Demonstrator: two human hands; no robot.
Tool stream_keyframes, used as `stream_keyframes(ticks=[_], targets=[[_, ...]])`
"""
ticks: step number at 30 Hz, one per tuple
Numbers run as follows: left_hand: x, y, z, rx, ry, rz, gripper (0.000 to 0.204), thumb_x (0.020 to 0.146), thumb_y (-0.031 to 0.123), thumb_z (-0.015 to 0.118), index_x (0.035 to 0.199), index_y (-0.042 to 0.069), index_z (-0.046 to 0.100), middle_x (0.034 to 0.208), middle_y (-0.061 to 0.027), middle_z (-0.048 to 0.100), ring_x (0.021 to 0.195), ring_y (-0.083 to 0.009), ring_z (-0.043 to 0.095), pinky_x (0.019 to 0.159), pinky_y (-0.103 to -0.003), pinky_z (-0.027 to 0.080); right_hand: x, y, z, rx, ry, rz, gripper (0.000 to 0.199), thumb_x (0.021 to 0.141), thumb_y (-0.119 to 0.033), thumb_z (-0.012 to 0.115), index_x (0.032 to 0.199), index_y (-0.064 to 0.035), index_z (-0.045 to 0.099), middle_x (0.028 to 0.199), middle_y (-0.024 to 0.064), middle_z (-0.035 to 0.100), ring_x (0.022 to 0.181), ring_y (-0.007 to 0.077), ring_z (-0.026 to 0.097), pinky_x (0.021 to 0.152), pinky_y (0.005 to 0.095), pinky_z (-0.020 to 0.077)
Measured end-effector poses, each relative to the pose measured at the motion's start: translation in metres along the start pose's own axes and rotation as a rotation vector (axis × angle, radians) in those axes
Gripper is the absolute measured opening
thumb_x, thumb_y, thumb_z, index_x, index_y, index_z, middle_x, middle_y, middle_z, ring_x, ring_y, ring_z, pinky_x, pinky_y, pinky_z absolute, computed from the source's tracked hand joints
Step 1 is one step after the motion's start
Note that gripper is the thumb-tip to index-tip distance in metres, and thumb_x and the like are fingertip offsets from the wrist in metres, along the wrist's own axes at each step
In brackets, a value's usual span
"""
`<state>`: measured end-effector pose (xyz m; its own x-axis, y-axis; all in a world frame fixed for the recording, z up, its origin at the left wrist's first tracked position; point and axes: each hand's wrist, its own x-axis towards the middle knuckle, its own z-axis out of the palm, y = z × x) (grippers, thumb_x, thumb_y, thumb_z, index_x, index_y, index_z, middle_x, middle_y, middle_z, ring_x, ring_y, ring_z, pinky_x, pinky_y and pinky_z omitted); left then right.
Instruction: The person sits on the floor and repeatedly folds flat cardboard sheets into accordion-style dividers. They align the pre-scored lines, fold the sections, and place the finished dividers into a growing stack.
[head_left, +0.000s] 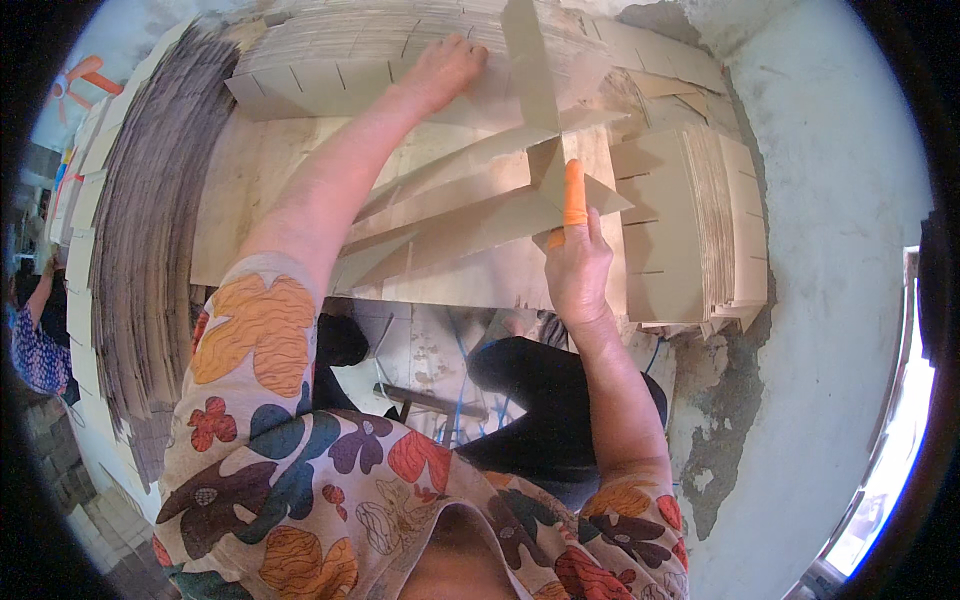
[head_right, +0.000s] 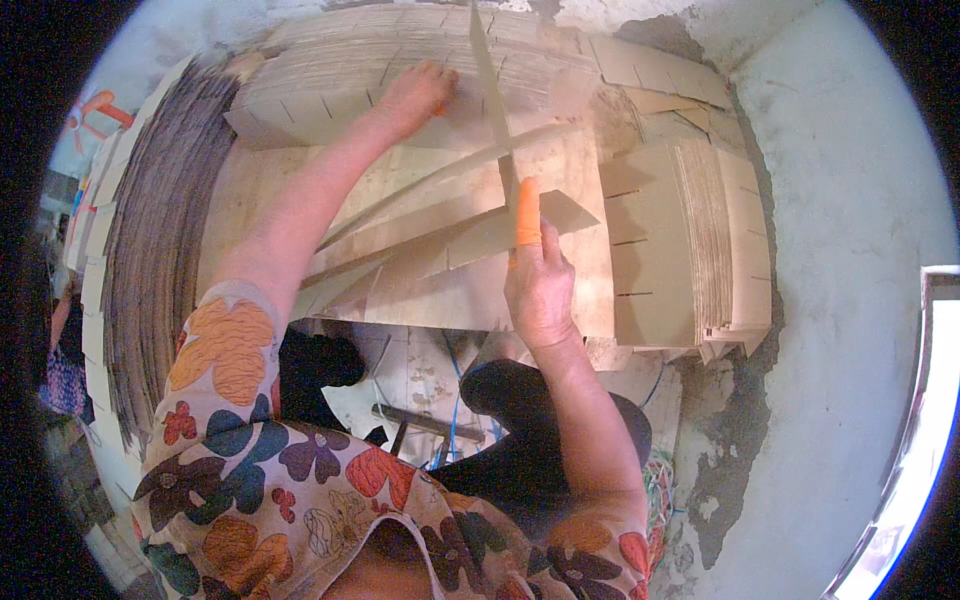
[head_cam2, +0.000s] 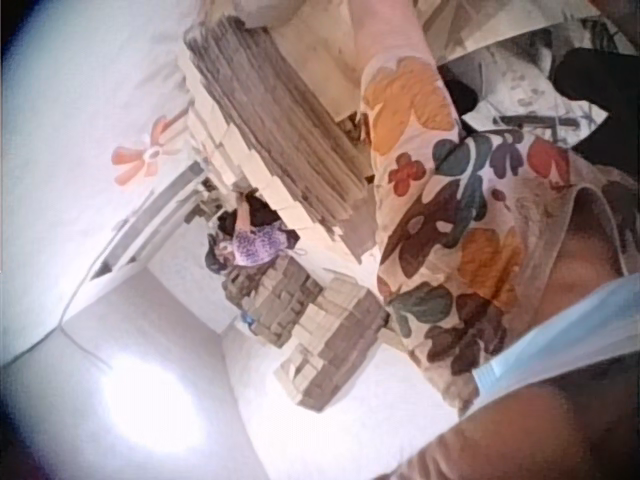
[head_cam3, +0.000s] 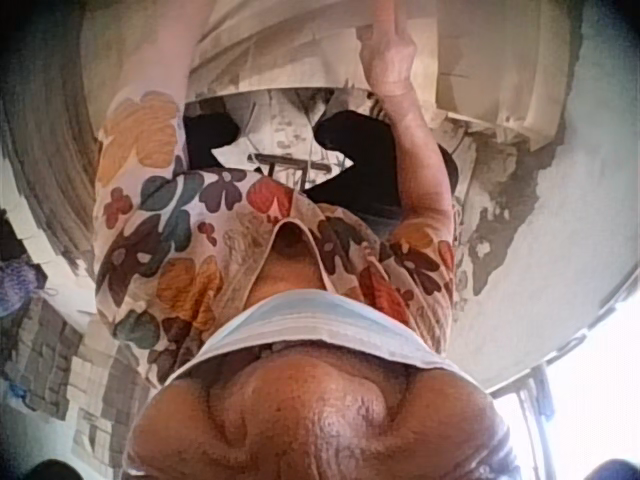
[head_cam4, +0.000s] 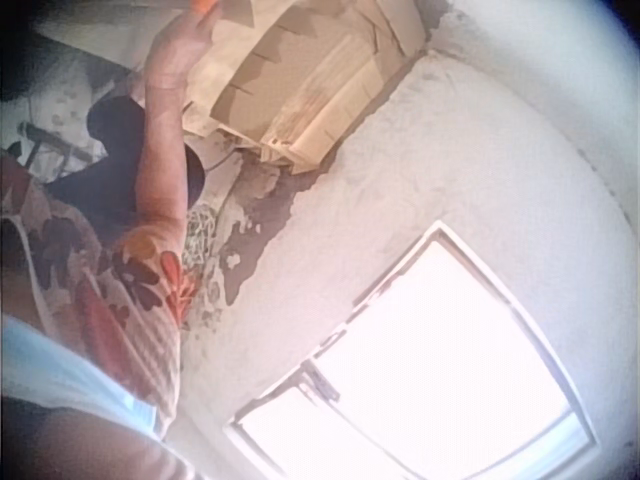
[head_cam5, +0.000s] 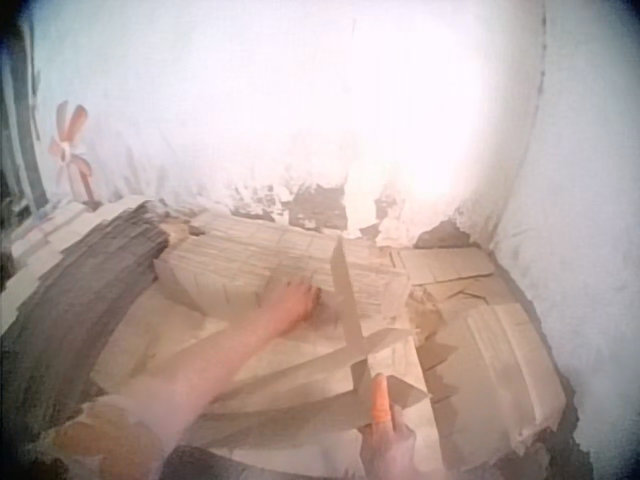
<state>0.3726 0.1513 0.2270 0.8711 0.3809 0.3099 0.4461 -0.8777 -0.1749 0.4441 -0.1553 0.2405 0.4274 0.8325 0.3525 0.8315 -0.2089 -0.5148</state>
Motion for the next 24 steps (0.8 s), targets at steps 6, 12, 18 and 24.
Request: stream_keyframes(ticks=[6,12,18,24], targets=[[-0.004,-0.005,-0.022,-0.376,-0.056,-0.158,0.02,0.077,0.006,0.063,0.096,0.006,0.059,0.078,-0.0124,0.064,0.08,-0.0321,0.063,0.068,-0.045,0.05,-0.004,0.004,0.001,0.002,0.017,-0.048,0.078,0.072,0.011,0.056,0.143,-0.0126,0.034,0.102,0.0156,0.058,0.075,0.033,0.063,0.064,0.0372,0.053],[-0.012,-0.004,-0.042,-0.279,0.231,-0.022,0.01,0.074,0.003,0.059,0.083,0.007,0.059,0.069,-0.0152,0.061,0.071,-0.0335,0.062,0.058,-0.044,0.048,-0.006,0.0,-0.009,0.008,-0.063,-0.07,0.05,0.076,0.006,0.054,0.126,-0.0018,0.048,0.108,0.021,0.056,0.073,0.0392,0.062,0.061,0.0437,0.0537],[-0.023,0.007,-0.069,-0.278,0.27,0.184,0.01,0.077,0.004,0.062,0.085,0.004,0.057,0.076,-0.0159,0.061,0.076,-0.0355,0.061,0.061,-0.044,0.048,-0.01,-0.011,-0.028,-0.004,-0.054,-0.044,0.045,0.076,0.006,0.055,0.121,-0.0009,0.051,0.109,0.0194,0.056,0.077,0.0386,0.061,0.065,0.0429,0.0532],[-0.04,0.012,-0.08,-0.47,0.364,-0.052,0.009,0.077,0.003,0.062,0.083,0.003,0.056,0.075,-0.0181,0.058,0.072,-0.0362,0.058,0.061,-0.045,0.045,-0.014,-0.022,-0.042,-0.011,-0.1,-0.067,0.047,0.075,0.005,0.055,0.121,-0.0013,0.05,0.104,0.019,0.055,0.077,0.039,0.061,0.065,0.0441,0.0527]])
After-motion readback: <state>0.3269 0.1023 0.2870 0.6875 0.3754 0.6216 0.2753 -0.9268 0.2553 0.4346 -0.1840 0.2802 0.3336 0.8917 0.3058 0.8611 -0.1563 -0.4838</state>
